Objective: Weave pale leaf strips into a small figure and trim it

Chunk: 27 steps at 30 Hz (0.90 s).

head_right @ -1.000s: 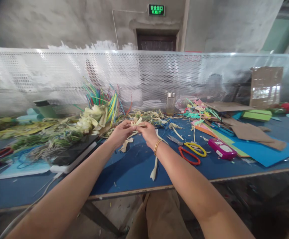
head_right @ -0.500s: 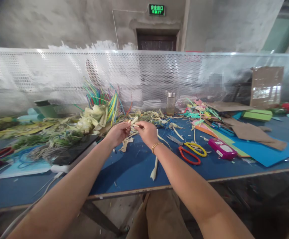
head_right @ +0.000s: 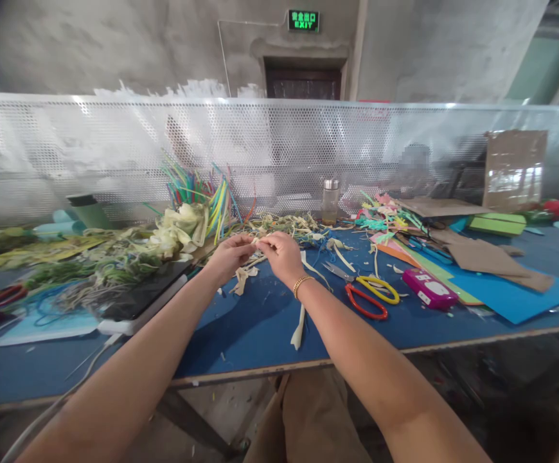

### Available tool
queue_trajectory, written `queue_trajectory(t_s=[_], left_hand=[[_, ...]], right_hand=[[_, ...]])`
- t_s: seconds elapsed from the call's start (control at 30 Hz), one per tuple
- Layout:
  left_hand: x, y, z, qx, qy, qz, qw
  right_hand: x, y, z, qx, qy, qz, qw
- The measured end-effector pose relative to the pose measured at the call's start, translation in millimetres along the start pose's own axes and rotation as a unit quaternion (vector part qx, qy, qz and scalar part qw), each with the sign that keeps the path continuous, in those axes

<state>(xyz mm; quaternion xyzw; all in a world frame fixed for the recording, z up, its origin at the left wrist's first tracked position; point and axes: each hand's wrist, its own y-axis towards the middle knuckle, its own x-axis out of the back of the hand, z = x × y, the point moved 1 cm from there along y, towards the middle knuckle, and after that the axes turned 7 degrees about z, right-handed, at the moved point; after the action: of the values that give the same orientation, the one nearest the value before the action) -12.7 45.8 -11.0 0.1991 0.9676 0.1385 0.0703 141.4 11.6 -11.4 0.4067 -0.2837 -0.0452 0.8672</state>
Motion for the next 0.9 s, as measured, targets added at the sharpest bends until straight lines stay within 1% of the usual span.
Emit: queue_trajectory(t_s=[0.1, 0.2, 0.27, 0.37, 0.53, 0.7, 0.8, 0.9], left_hand=[[-1.6, 0.3, 0.9, -0.032, 0.048, -0.015, 0.998], [-2.8, 0.8, 2.9, -0.055, 0.083, -0.029, 0.995], [-3.2, 1.2, 4.1, -0.059, 0.094, -0.029, 0.993], [-3.8, 1.3, 4.6, -0.058, 0.094, -0.025, 0.994], [-6.2, 1.1, 3.9, -0.061, 0.084, -0.014, 0.995], [-4.7, 1.5, 3.0, -0.085, 0.128, 0.004, 0.988], [-2.4, 1.3, 2.1, -0.078, 0.157, 0.017, 0.984], [-1.5, 0.1, 1.7, -0.053, 0.152, 0.021, 0.987]], right_hand=[[-4.6, 0.5, -6.3, -0.085, 0.089, 0.0, 0.992], [-8.4, 0.6, -12.3, -0.167, 0.189, 0.001, 0.968], [-10.2, 0.1, -14.5, -0.198, 0.234, -0.001, 0.952], [-11.6, -0.7, -15.0, -0.227, 0.265, -0.009, 0.937], [-11.3, -0.5, -13.8, -0.262, 0.29, -0.017, 0.92], [-9.5, -0.2, -15.5, -0.278, 0.289, -0.007, 0.916], [-8.3, -0.9, -17.7, -0.267, 0.259, -0.008, 0.928], [-6.5, -1.0, -20.2, -0.234, 0.184, -0.021, 0.955]])
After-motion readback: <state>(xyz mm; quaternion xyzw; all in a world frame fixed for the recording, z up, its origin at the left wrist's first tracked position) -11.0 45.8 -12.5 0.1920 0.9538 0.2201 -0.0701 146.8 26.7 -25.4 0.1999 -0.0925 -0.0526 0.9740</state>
